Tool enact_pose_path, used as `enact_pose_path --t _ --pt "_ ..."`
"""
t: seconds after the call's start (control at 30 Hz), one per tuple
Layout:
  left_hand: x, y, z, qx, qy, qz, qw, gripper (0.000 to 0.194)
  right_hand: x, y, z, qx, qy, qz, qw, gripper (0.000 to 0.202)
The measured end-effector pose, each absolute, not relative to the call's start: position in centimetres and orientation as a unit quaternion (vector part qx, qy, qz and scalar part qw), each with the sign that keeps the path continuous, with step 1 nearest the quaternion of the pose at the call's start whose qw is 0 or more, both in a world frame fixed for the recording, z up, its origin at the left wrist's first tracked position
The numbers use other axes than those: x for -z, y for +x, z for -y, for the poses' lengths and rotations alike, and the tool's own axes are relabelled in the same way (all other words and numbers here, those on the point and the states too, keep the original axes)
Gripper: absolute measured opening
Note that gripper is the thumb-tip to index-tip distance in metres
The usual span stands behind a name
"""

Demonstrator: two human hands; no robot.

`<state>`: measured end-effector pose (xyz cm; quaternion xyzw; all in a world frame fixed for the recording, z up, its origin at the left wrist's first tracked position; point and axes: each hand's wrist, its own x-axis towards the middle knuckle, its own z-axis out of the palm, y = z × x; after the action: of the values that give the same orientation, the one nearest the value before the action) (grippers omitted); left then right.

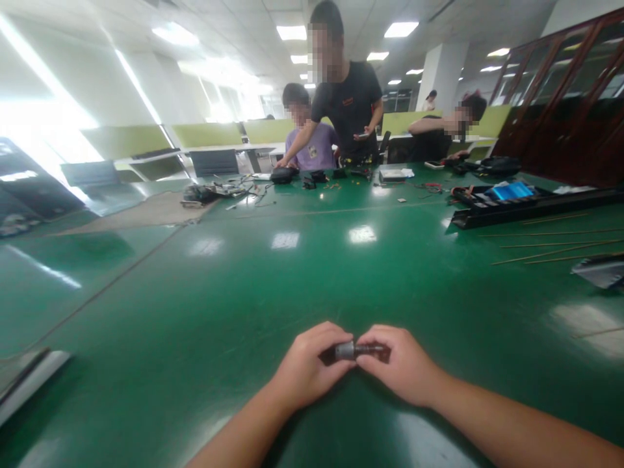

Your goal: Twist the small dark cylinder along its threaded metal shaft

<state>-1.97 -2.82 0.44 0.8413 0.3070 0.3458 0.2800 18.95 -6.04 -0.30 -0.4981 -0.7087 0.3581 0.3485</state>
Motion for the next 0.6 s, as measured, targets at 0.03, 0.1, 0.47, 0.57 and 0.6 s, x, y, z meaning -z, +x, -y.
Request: enact_pose_path --t 0.03,0.1,0.47,0.57,0.6 --pt "-0.43 -1.97 2.83 -0.346 0.841 -0.307 0.279 0.026 0.33 18.93 6.04 -0.355 -0.497 0.712 0.346 0.006" --pt "-0.38 -1.97 2.88 -0.346 0.841 -0.308 0.278 0.026 0.41 18.91 6.02 -0.349 -0.496 0.718 0.343 0.006" --pt "-0.37 -2.05 3.15 -0.328 0.851 -0.311 0.267 0.025 0.64 19.00 6.14 -0.347 -0.485 0.728 0.338 0.008" --pt "-0.37 -2.04 3.18 -0.326 0.853 -0.312 0.264 0.025 0.56 19.02 6.08 -0.354 -0.484 0.724 0.341 0.008" --pt "-0.36 -2.02 3.21 -0.329 0.851 -0.314 0.262 0.024 0.51 19.02 6.06 -0.356 -0.483 0.723 0.342 0.008"
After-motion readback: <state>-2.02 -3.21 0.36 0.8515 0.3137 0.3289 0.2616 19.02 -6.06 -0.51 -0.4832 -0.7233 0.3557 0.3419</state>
